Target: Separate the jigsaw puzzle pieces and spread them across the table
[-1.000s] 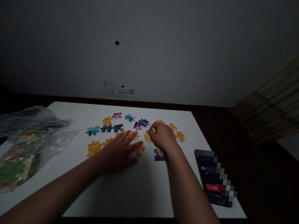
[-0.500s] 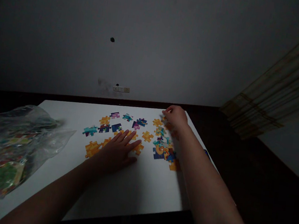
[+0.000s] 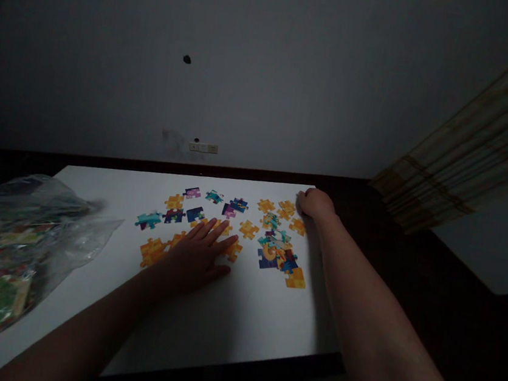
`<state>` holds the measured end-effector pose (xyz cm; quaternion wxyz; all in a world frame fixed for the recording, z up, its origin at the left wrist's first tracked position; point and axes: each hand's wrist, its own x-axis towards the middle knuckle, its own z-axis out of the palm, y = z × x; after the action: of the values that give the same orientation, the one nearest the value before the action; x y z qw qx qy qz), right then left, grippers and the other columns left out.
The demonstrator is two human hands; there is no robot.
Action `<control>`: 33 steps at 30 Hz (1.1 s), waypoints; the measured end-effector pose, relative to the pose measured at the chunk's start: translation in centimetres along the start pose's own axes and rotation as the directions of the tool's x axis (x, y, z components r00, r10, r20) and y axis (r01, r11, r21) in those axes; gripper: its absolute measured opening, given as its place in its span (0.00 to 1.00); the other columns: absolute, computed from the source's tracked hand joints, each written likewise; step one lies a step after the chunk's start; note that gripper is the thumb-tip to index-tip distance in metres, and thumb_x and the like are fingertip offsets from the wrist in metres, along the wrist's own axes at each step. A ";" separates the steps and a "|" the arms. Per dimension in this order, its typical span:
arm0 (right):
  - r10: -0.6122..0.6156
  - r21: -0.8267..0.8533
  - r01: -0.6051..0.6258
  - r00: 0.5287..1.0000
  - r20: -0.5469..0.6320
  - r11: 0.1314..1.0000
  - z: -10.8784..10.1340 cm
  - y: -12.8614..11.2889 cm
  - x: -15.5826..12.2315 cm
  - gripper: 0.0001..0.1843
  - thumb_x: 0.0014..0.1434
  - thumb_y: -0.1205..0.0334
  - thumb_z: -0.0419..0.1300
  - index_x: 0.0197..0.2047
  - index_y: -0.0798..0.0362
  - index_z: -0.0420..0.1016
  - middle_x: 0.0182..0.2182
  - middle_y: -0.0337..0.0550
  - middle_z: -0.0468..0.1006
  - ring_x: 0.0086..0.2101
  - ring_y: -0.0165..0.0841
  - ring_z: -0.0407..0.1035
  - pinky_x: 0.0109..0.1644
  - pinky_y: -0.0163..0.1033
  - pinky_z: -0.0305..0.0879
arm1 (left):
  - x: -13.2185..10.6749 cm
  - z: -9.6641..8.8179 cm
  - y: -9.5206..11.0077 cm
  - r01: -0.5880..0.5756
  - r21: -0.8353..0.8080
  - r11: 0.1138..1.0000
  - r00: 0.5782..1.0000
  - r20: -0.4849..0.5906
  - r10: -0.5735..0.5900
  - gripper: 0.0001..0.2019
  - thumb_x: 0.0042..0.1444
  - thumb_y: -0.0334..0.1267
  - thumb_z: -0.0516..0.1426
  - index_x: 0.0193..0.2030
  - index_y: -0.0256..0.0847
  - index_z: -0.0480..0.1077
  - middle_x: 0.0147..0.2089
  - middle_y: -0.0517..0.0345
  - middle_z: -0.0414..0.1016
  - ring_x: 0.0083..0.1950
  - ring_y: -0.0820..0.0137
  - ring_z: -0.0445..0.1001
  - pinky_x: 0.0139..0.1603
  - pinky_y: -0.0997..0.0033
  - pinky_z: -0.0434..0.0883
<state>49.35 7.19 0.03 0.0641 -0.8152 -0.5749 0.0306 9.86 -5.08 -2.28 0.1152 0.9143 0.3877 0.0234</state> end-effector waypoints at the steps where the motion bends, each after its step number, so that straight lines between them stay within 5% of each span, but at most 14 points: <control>1: -0.027 -0.002 0.027 0.999 -0.021 1.000 -0.3 -0.7 -0.4 0.23 0.77 0.51 0.59 0.56 0.59 0.90 0.56 0.71 0.87 0.60 0.60 0.79 0.63 0.59 0.74 | 0.0 0.0 0.0 -0.001 0.001 1.000 1.000 -0.005 0.001 0.38 0.75 0.61 0.62 0.85 0.49 0.65 0.90 0.38 0.52 0.89 0.34 0.50 0.87 0.29 0.56; 4: -0.216 0.047 0.218 0.976 -0.040 0.975 -0.7 -4.4 -2.0 0.24 0.77 0.50 0.59 0.61 0.55 0.88 0.64 0.68 0.83 0.65 0.59 0.75 0.67 0.59 0.71 | 0.0 0.1 0.0 -0.002 0.008 1.000 1.000 -0.013 0.002 0.38 0.75 0.61 0.61 0.85 0.50 0.64 0.90 0.39 0.52 0.89 0.34 0.50 0.86 0.28 0.58; 8: -0.583 0.202 0.560 0.809 0.078 0.803 0.2 -10.1 -4.6 0.21 0.72 0.53 0.68 0.66 0.44 0.86 0.63 0.47 0.87 0.58 0.42 0.81 0.65 0.41 0.73 | 0.0 0.2 -0.1 0.000 0.023 1.000 1.000 -0.005 0.000 0.39 0.75 0.62 0.61 0.86 0.50 0.62 0.90 0.40 0.50 0.90 0.34 0.49 0.86 0.29 0.56; 10: -0.670 0.233 0.638 0.736 0.096 0.734 1.1 -12.1 -5.7 0.23 0.67 0.59 0.71 0.65 0.45 0.87 0.62 0.47 0.88 0.59 0.42 0.81 0.66 0.41 0.72 | 0.1 0.3 -0.1 0.000 0.024 1.000 1.000 -0.003 0.000 0.40 0.75 0.62 0.61 0.86 0.50 0.62 0.91 0.40 0.50 0.90 0.34 0.48 0.87 0.30 0.55; 12: -0.697 0.231 0.666 0.712 0.088 0.709 1.9 -13.0 -6.1 0.21 0.67 0.64 0.70 0.61 0.48 0.88 0.59 0.50 0.89 0.58 0.44 0.81 0.66 0.44 0.72 | 0.0 0.3 -0.1 -0.001 0.021 1.000 1.000 0.000 0.001 0.40 0.75 0.62 0.61 0.86 0.50 0.62 0.91 0.39 0.49 0.90 0.35 0.47 0.87 0.30 0.54; 18: -0.622 0.188 0.607 0.783 0.029 0.773 2.6 -13.6 -4.4 0.13 0.69 0.62 0.67 0.54 0.52 0.90 0.51 0.57 0.89 0.49 0.48 0.82 0.59 0.50 0.75 | -0.1 0.6 -0.2 -0.022 -0.010 1.000 0.999 -0.044 0.022 0.39 0.75 0.62 0.61 0.86 0.51 0.62 0.90 0.40 0.51 0.90 0.34 0.49 0.86 0.28 0.57; 23: -0.549 0.193 0.549 0.834 -0.057 0.813 0.1 -11.1 -5.7 0.16 0.77 0.58 0.60 0.56 0.49 0.89 0.55 0.56 0.88 0.54 0.48 0.81 0.63 0.49 0.73 | 0.0 1.1 -0.5 -0.022 -0.009 1.000 0.998 -0.059 0.021 0.38 0.75 0.61 0.61 0.85 0.52 0.64 0.90 0.41 0.53 0.89 0.35 0.52 0.85 0.28 0.59; 26: -0.445 0.231 0.470 0.882 -0.154 0.852 -1.5 -7.1 -10.0 0.20 0.80 0.56 0.55 0.62 0.51 0.86 0.59 0.56 0.86 0.54 0.48 0.81 0.62 0.50 0.74 | 0.1 1.4 -0.8 -0.034 -0.001 0.999 0.996 -0.078 0.034 0.38 0.74 0.60 0.62 0.85 0.50 0.64 0.90 0.41 0.53 0.89 0.34 0.51 0.86 0.29 0.56; 28: -0.467 0.226 0.492 0.870 -0.155 0.841 -1.3 -4.8 -14.3 0.20 0.79 0.55 0.56 0.62 0.51 0.85 0.60 0.57 0.86 0.59 0.50 0.80 0.67 0.53 0.73 | 0.1 1.4 -1.0 -0.044 0.003 0.999 0.995 -0.088 0.044 0.39 0.74 0.60 0.62 0.85 0.49 0.64 0.90 0.40 0.53 0.90 0.34 0.51 0.86 0.29 0.55; 33: -0.492 0.169 0.512 0.858 -0.148 0.842 3.3 -3.7 -24.4 0.30 0.71 0.60 0.67 0.74 0.52 0.76 0.78 0.66 0.70 0.75 0.64 0.66 0.76 0.73 0.66 | 0.3 0.4 -0.7 -0.026 0.059 0.998 0.998 -0.051 0.029 0.39 0.72 0.57 0.63 0.85 0.46 0.64 0.90 0.37 0.53 0.89 0.34 0.53 0.85 0.30 0.57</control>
<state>37.25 -14.31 -3.32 0.1808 -0.6256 -0.7583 0.0306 9.68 -4.48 -2.84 0.0780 0.9215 0.3785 0.0375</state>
